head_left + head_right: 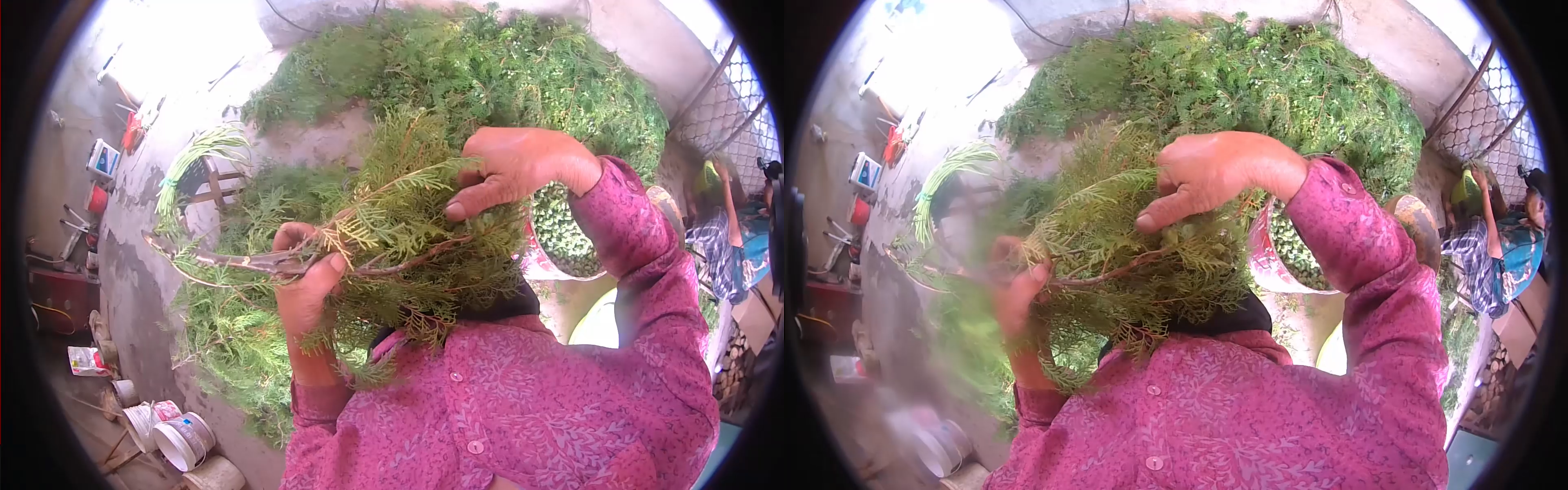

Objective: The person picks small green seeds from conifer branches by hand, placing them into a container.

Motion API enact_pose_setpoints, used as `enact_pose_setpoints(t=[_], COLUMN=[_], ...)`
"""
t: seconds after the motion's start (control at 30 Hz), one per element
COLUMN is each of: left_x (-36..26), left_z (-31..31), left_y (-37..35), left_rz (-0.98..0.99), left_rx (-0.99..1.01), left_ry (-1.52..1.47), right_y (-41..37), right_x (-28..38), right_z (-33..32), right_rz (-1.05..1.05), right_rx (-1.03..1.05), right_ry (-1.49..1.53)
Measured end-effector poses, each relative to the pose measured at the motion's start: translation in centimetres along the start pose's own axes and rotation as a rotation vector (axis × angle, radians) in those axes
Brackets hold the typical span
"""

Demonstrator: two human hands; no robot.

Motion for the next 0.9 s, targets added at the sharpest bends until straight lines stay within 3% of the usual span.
enact_pose_setpoints(t=[0.1,0.17,0.27,0.37,0.47,0.57,0.7,0.77,0.9], left_x=[0.3,0.4,0.5,0.6,0.4,0.4,0.0,0.0,0.1], left_z=[-0.1,-0.3,-0.4,-0.4,-0.3,-0.3,0.3,0.5,0.4], left_y=[0.0,0.0,0.1,0.1,0.1,0.2,-0.2,-0.1,0.2], left_rz=[0.001,0.003,-0.028,-0.015,-0.015,-0.024,0.005,0.007,0.024], left_rx=[-0.003,-0.001,-0.005,-0.015,0.006,0.039,-0.020,-0.008,0.009], left_ry=[-0.012,-0.018,-0.022,-0.029,-0.017,-0.013,-0.016,-0.017,0.026], right_y=[-0.3,-0.8,-1.0,-1.1,-1.2,-1.6,-2.1,-2.1,-2.2], right_x=[-0.5,-0.4,-0.4,-0.9,-0.5,-0.6,-0.4,-0.4,-1.3], right_z=[0.6,1.2,2.0,3.2,3.5,3.4,4.1,4.4,4.8], right_rz=[-0.017,-0.055,-0.186,-0.142,-0.200,-0.014,-0.008,-0.104,-0.030], right_rx=[-0.003,-0.091,-0.056,0.025,-0.053,0.053,0.056,0.002,-0.024], right_ry=[0.048,0.264,0.288,0.429,0.430,0.489,0.654,0.747,0.816])
Point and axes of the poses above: each hand's wrist, its own y-axis towards the middle knuckle, its own z-axis out of the palm, x = y × z, the point moved 1 cm from there along y, towards the middle knuckle, and after that the axes turned 7 degrees about -x, right-handed, at the moved point
